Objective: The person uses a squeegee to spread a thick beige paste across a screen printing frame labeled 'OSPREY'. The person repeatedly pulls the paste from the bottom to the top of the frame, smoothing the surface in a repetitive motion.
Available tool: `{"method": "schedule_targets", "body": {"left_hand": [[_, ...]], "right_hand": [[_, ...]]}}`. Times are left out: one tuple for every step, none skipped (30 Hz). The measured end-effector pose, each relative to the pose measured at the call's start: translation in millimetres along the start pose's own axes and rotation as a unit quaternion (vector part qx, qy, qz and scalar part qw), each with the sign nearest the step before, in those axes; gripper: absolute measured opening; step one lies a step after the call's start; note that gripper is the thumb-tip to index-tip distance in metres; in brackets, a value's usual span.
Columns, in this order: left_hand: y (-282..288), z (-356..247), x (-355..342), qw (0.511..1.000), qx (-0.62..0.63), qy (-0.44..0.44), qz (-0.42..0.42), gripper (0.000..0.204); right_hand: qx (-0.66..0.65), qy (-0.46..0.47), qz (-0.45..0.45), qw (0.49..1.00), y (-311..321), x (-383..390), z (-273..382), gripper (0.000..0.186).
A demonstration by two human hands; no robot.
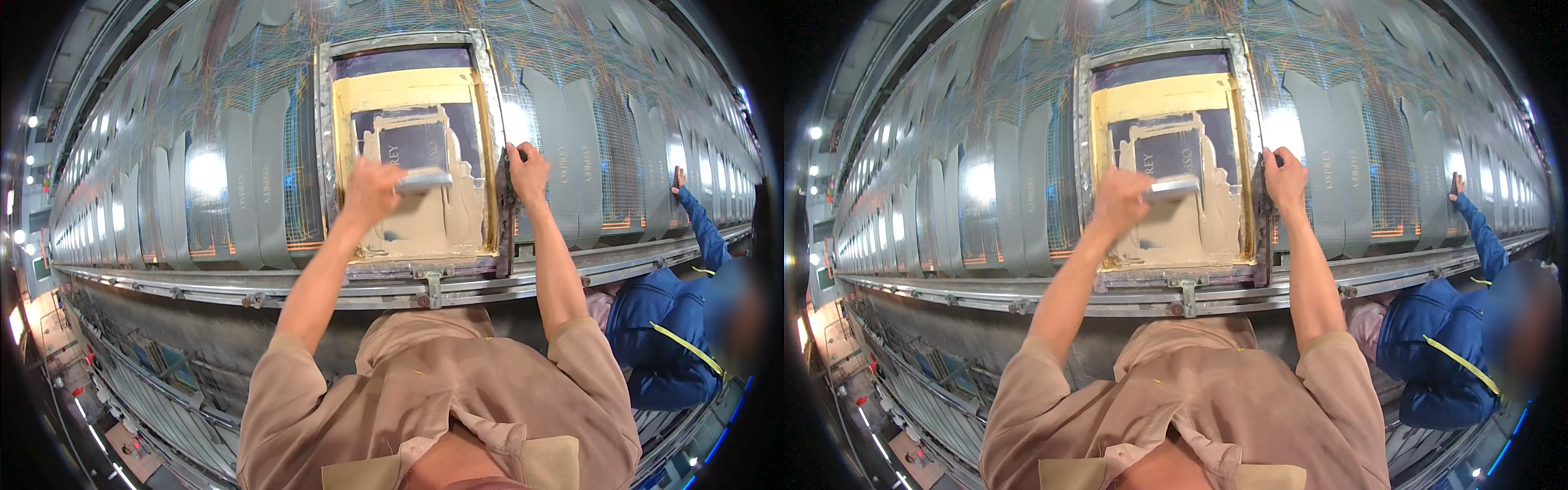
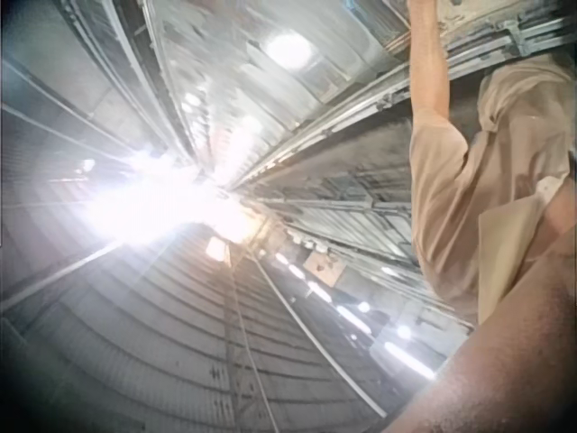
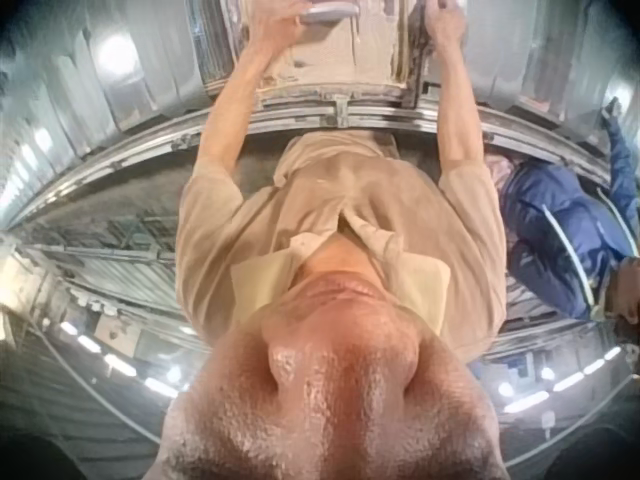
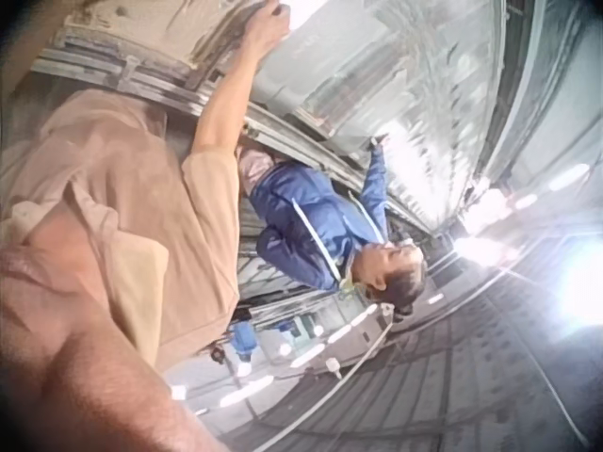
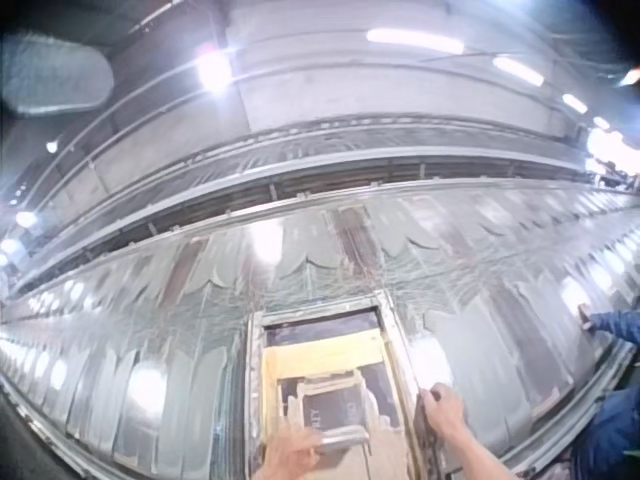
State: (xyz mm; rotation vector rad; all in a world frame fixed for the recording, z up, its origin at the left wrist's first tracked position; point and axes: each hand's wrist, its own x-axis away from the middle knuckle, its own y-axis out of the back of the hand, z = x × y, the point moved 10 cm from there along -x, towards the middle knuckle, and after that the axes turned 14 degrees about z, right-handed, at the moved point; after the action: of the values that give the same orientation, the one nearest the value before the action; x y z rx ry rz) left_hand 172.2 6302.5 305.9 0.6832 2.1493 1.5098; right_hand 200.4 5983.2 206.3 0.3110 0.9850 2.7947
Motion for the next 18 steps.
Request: {"method": "schedule_targets", "body": {"left_hand": [[7.7, 12.8, -24.3, 1.0, -0.007, 0.002, -0.005, 0.021], [13.7, 23.0, -45.5, 1.0, -0.007, -0.01, -0.019, 0.019], [22.4, 32.9, -62.0, 0.999, -0.01, -0.019, -0.036, 0.018], [30.2, 34.7, -70.3, 0.998, -0.011, -0.028, -0.051, 0.016], [32.3, 33.6, -72.5, 0.998, -0.008, -0.024, -0.054, 0.016], [33.1, 30.5, -72.5, 0.998, -0.006, -0.019, -0.058, 0.017], [30.4, 27.0, -67.9, 0.998, 0.0, -0.012, -0.059, 0.017], [21.9, 23.1, -51.3, 0.997, 0.01, -0.013, -0.079, 0.018], [7.7, 13.7, -26.7, 0.995, 0.02, -0.012, -0.099, 0.019], [-1.8, -4.9, -0.4, 0.994, 0.047, -0.01, -0.1, 0.023], [-10.6, -25.0, 33.3, 0.994, 0.015, 0.007, -0.109, 0.029], [-20.4, -45.0, 66.5, 0.994, 0.002, 0.022, -0.111, 0.038], [-22.3, -67.4, 85.8, 0.997, 0.008, 0.031, -0.071, 0.041], [-21.2, -68.0, 101.3, 0.997, -0.001, 0.046, -0.058, 0.042], [-20.3, -65.6, 116.6, 0.997, -0.009, 0.06, -0.044, 0.042], [-26.6, -67.0, 126.3, 0.997, -0.013, 0.072, -0.034, 0.043], [-29.3, -56.5, 131.1, 0.995, -0.033, 0.086, -0.032, 0.043], [-26.6, -40.7, 140.5, 0.995, -0.031, 0.094, -0.023, 0.04]], "right_hand": [[-0.003, -0.006, 0.003, 1.0, 0.8, 0.3, -0.5, 0.035], [-0.006, -0.01, 0.006, 1.0, 3.2, -0.7, -1.3, 0.034], [-0.013, -0.005, 0.005, 1.0, 6.5, -2.0, 1.3, 0.034], [-0.02, -0.003, 0.005, 1.0, 8.8, -0.9, 2.9, 0.034], [-0.026, -0.001, 0.006, 1.0, 10.2, -0.3, 4.7, 0.034], [-0.032, 0.003, 0.009, 0.999, 10.7, -0.8, 6.8, 0.034], [-0.031, -0.008, 0.019, 0.999, 13.2, 0.7, 8.0, 0.034], [-0.033, -0.015, 0.032, 0.999, 18.0, 0.0, 14.9, 0.034], [-0.034, -0.021, 0.046, 0.998, 21.1, -0.9, 20.8, 0.035], [-0.014, -0.015, 0.035, 0.999, 27.1, -1.1, 27.7, 0.034], [0.003, -0.003, 0.025, 1.0, 30.4, -3.7, 38.0, 0.034], [0.016, 0.011, 0.019, 1.0, 26.9, -5.8, 45.2, 0.034], [0.008, 0.003, 0.03, 1.0, 21.0, -6.5, 37.2, 0.033], [-0.003, -0.003, 0.041, 0.999, 14.7, -7.0, 33.3, 0.033], [-0.014, -0.01, 0.052, 0.998, 1.2, -5.8, 34.2, 0.032], [-0.042, 0.004, 0.05, 0.998, -13.7, -1.3, 38.7, 0.031], [-0.063, 0.011, 0.039, 0.997, -27.3, 8.4, 37.4, 0.031], [-0.085, 0.017, 0.025, 0.996, -44.4, 19.4, 35.9, 0.03]]}}
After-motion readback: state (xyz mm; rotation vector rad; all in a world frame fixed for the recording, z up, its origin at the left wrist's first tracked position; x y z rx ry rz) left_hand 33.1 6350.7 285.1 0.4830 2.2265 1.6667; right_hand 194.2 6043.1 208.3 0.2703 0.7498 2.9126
